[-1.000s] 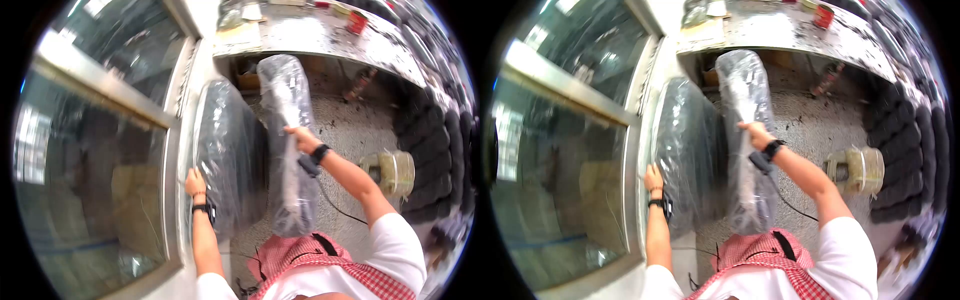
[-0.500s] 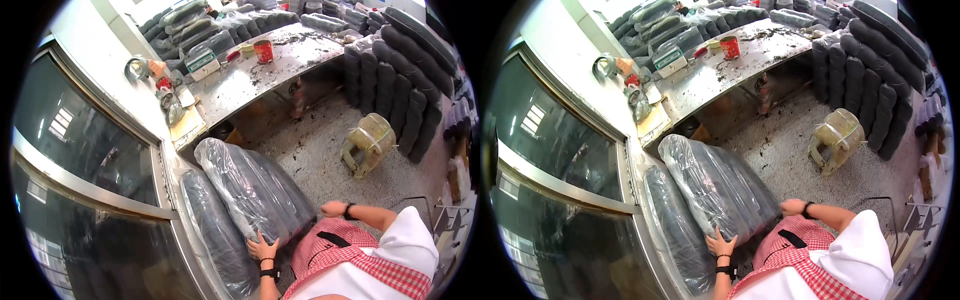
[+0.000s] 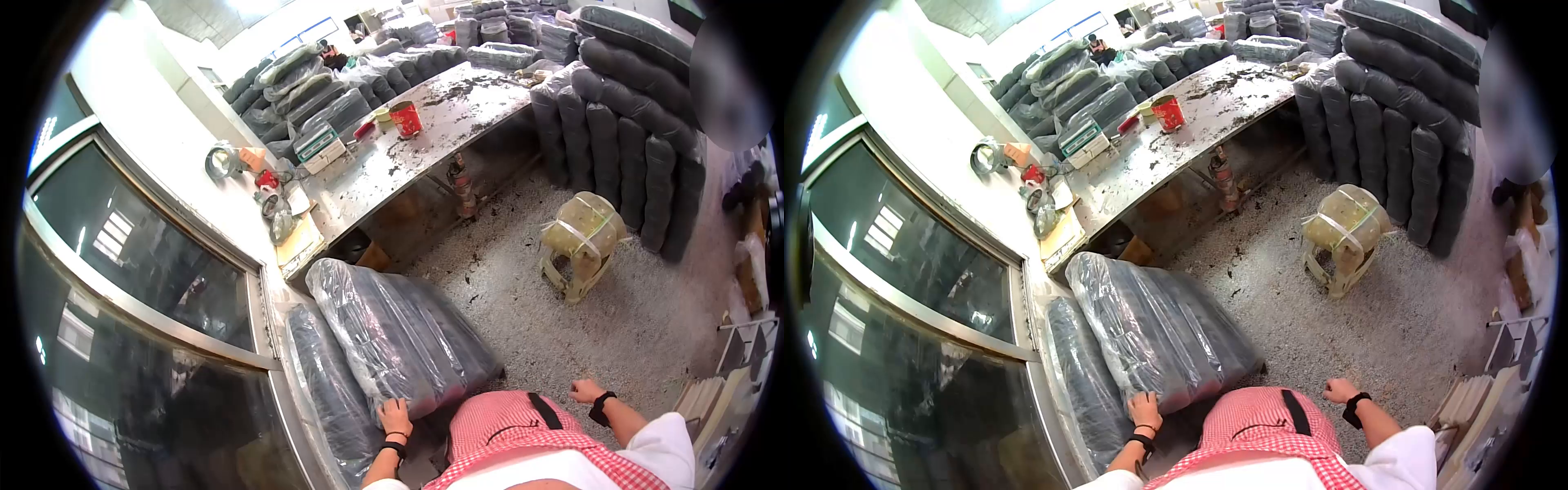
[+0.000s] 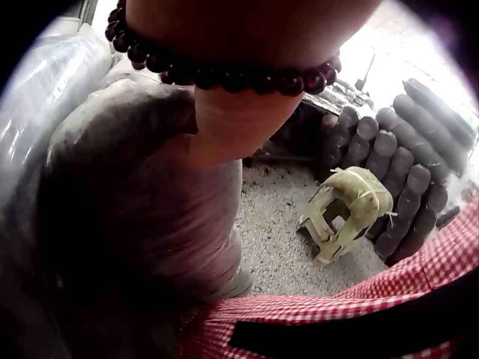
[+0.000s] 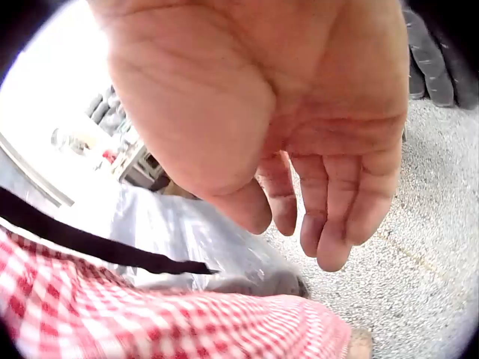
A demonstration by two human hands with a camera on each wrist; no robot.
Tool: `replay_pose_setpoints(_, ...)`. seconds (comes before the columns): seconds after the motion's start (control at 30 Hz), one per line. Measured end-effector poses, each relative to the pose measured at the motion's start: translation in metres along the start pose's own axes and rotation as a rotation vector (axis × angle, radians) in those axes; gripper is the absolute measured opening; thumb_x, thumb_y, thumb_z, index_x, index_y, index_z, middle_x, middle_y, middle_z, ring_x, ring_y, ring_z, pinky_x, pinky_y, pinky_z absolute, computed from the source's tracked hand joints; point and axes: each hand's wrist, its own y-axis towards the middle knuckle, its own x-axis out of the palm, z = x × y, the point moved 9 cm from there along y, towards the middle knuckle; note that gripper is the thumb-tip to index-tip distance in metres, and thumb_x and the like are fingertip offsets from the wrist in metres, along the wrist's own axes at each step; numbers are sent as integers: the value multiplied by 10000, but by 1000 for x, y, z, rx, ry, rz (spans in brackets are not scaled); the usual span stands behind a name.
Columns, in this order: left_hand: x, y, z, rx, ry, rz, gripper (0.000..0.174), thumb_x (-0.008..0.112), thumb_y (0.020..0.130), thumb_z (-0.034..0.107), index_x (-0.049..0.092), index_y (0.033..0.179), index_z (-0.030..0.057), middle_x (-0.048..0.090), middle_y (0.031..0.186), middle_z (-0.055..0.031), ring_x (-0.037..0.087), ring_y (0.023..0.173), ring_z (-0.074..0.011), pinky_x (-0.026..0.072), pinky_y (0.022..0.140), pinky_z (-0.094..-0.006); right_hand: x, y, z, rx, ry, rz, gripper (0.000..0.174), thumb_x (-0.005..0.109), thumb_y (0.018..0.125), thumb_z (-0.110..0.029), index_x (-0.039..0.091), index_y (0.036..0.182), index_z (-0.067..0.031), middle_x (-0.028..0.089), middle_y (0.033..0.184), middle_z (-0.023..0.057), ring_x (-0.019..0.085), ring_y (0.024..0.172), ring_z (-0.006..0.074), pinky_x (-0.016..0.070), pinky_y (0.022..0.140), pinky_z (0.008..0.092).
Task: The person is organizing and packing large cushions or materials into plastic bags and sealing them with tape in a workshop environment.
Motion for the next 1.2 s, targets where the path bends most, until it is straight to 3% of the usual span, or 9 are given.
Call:
replay_pose_setpoints(0.13, -16, 2, 10, 206, 79, 72, 336, 660, 639, 166, 519, 944, 148, 510, 905, -86, 480, 935, -264, 362, 831, -412, 15, -62, 20, 238, 286, 48, 262, 543, 754, -189, 601, 875, 36, 632, 711, 130, 624, 633, 190, 484, 610, 316)
replay_pose_setpoints(0.23, -22, 23, 10, 293, -39, -111, 396, 737, 598, 276, 537, 913, 143, 529, 886, -113, 498, 890, -292, 419, 759, -404, 54, -110, 73, 348, 251, 151, 268, 529, 736, -168, 601, 892, 38, 626, 700, 159, 630, 621, 233, 489, 585, 348)
replay_pose_setpoints(0.27, -10, 24, 10, 336, -21, -116, 416, 751, 584, 306, 546, 905, 139, 534, 883, -124, 502, 879, -307, 436, 729, -404, 48, -139, 72, 465, 238, 223, 289, 533, 714, -201, 616, 863, 31, 600, 855, 241, 604, 803, 342, 467, 688, 417)
replay_pose_setpoints(0.37, 18, 23, 11, 389, -42, -134, 353, 743, 592, 309, 589, 859, 138, 543, 857, -139, 515, 850, -324, 447, 694, -407, 91, -200, 83, 638, 341, 227, 241, 519, 696, -171, 628, 780, 26, 611, 766, 225, 621, 725, 318, 473, 638, 421)
replay_pose_setpoints(0.57, 37, 28, -1, 517, 134, -390, 284, 657, 701, 378, 649, 768, 102, 628, 790, -128, 596, 791, -313, 464, 688, -425, 148, -240, 21, 501, 216, -98, 294, 544, 696, -282, 643, 775, -18, 633, 794, 177, 606, 751, 311, 467, 670, 409)
replay_pose_setpoints(0.8, 16, 25, -2, 719, -6, -325, 290, 649, 685, 362, 591, 666, 79, 595, 656, -132, 572, 668, -349, 445, 581, -430, 180, -212, 41, 524, 428, 174, 303, 553, 735, -259, 597, 885, 0, 613, 872, 182, 585, 818, 321, 457, 714, 413)
replay_pose_setpoints(1.03, -21, -14, 7, 678, -15, -441, 210, 641, 669, 301, 603, 644, 96, 590, 635, -139, 575, 638, -338, 449, 566, -418, 219, -263, 48, 659, 575, 270, 246, 544, 738, -237, 626, 813, -18, 629, 770, 164, 601, 760, 307, 459, 720, 415)
replay_pose_setpoints(1.17, 49, -35, 0, 492, -107, -835, 380, 693, 619, 458, 640, 704, 91, 594, 619, -98, 569, 595, -226, 447, 578, -354, 294, -291, 91, 846, 578, 273, 255, 553, 707, -228, 638, 831, -21, 636, 756, 161, 619, 714, 302, 487, 665, 395)
replay_pose_setpoints(1.2, 91, -37, -19, 417, -207, -919, 423, 722, 591, 489, 628, 699, 90, 576, 608, -75, 528, 584, -168, 441, 586, -333, 297, -303, 88, 915, 706, 119, 250, 554, 722, -225, 651, 820, -16, 646, 749, 146, 635, 697, 261, 496, 663, 371)
